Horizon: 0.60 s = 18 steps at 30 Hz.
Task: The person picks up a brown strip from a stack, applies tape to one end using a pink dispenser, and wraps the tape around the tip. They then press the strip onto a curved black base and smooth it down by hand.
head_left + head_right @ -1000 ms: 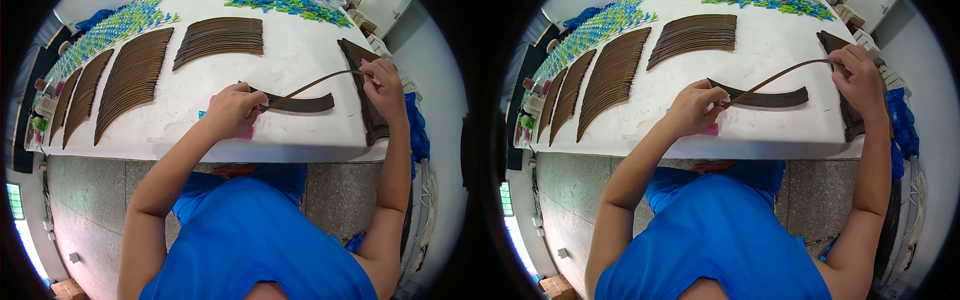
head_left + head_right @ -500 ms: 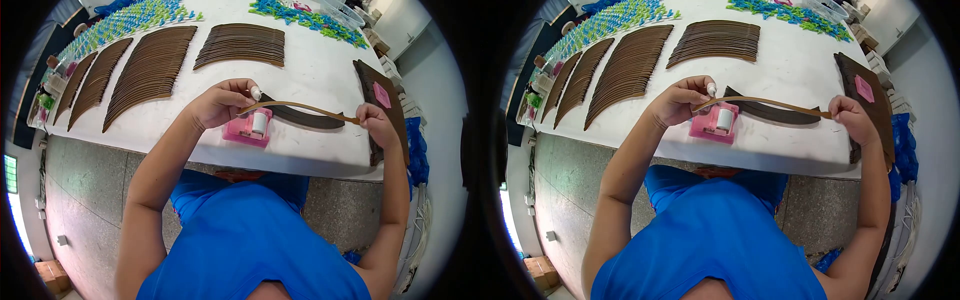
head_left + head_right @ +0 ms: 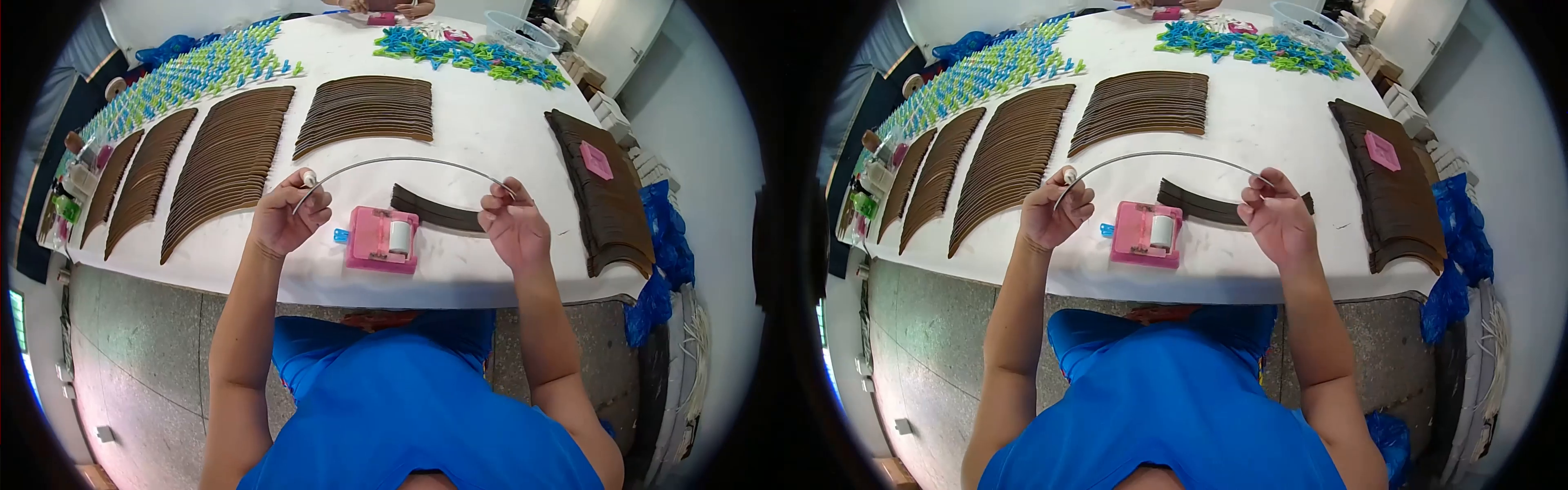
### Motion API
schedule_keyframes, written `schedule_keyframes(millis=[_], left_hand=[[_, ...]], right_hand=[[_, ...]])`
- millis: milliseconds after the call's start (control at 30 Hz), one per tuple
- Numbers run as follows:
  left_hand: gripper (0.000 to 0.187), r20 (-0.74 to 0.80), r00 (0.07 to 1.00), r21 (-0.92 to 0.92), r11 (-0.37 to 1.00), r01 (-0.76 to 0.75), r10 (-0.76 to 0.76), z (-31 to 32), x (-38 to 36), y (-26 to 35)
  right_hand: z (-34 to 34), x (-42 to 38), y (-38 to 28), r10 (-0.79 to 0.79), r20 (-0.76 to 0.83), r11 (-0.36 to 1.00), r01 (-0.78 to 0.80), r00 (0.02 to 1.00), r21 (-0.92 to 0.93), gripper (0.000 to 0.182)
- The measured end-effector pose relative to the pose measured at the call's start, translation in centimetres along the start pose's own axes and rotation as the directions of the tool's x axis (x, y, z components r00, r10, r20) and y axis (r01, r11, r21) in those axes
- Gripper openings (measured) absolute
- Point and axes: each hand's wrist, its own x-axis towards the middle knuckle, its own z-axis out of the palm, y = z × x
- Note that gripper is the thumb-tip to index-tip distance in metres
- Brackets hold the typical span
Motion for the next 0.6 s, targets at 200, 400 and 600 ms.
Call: schedule_keyframes(millis=[200,400,600], left_hand=[[0.011,-0.082,0.986,-0.146,0.977,-0.155,0.145,-1.6,0.7,-0.8],[0.021,-0.281,0.927,-0.397,0.849,-0.349,0.250,-5.4,2.9,-3.2],[0.026,-0.648,0.736,-0.215,0.880,-0.423,0.195,-5.7,6.7,-4.3]], right_hand=[[0.4,2.9,1.0,-0.082,-0.193,0.980,0.044,0.978,-0.192,0.026],[-0.4,5.3,2.0,-0.221,-0.312,0.869,0.042,0.924,-0.492,0.014],[-0.5,8.3,2.6,-0.204,-0.316,0.766,-0.050,0.927,-0.641,0.014]])
